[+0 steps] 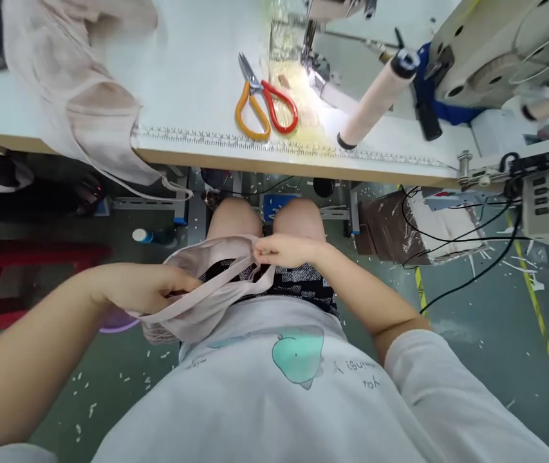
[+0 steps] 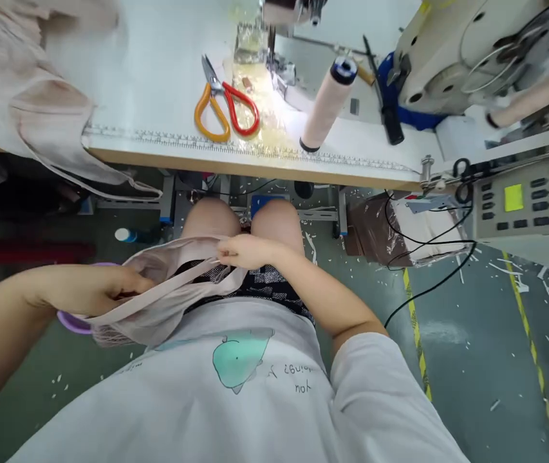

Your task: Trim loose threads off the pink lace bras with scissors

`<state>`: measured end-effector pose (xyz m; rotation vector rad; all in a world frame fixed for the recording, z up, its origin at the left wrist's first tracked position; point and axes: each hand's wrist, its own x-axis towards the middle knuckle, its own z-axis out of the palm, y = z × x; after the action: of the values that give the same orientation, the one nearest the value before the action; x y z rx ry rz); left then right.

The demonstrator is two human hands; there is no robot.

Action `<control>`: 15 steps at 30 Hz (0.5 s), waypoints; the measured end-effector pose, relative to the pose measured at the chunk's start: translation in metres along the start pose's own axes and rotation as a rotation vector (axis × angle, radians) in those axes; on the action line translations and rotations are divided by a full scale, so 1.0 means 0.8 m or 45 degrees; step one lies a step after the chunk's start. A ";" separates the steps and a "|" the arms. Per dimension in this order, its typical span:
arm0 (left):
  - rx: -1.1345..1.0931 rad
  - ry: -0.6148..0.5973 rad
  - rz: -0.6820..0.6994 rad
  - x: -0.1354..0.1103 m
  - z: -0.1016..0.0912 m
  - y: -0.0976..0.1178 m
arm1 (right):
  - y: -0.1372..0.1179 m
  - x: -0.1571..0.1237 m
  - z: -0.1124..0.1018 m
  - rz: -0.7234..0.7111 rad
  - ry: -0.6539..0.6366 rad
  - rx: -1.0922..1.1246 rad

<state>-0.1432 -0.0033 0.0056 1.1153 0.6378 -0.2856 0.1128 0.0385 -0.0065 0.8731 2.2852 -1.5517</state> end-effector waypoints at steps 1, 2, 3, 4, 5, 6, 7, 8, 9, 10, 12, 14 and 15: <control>-0.107 0.007 -0.028 0.008 0.002 -0.023 | 0.014 -0.004 0.012 0.045 -0.067 -0.015; -0.216 0.048 -0.076 0.015 0.004 -0.047 | 0.027 -0.010 0.025 0.073 -0.117 -0.021; -0.276 0.091 -0.135 0.022 0.007 -0.070 | 0.037 -0.017 0.037 0.084 -0.158 -0.017; -0.274 0.181 -0.158 0.028 0.009 -0.091 | 0.045 -0.025 0.048 0.083 -0.196 -0.006; -0.270 0.260 -0.149 0.032 0.011 -0.108 | 0.049 -0.033 0.058 0.081 -0.225 0.005; -0.294 0.316 -0.101 0.035 0.013 -0.121 | 0.052 -0.041 0.066 0.081 -0.239 0.015; -0.342 0.351 -0.048 0.037 0.014 -0.129 | 0.052 -0.047 0.071 0.092 -0.242 0.026; -0.430 0.359 -0.005 0.038 0.016 -0.133 | 0.051 -0.051 0.075 0.116 -0.232 0.034; -0.548 0.350 0.005 0.039 0.018 -0.133 | 0.049 -0.055 0.076 0.153 -0.214 0.039; -0.676 0.323 -0.016 0.039 0.021 -0.131 | 0.048 -0.057 0.076 0.197 -0.192 0.044; -0.903 0.261 -0.078 0.040 0.028 -0.124 | 0.046 -0.059 0.074 0.289 -0.165 0.081; -0.970 0.382 -0.098 0.039 0.033 -0.118 | 0.047 -0.056 0.072 0.360 -0.136 0.135; -0.935 0.539 -0.090 0.039 0.035 -0.118 | 0.049 -0.052 0.073 0.400 -0.120 0.145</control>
<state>-0.1583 -0.0654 -0.0750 0.4385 1.0512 0.1353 0.1617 -0.0180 -0.0389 1.1013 1.9016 -1.5544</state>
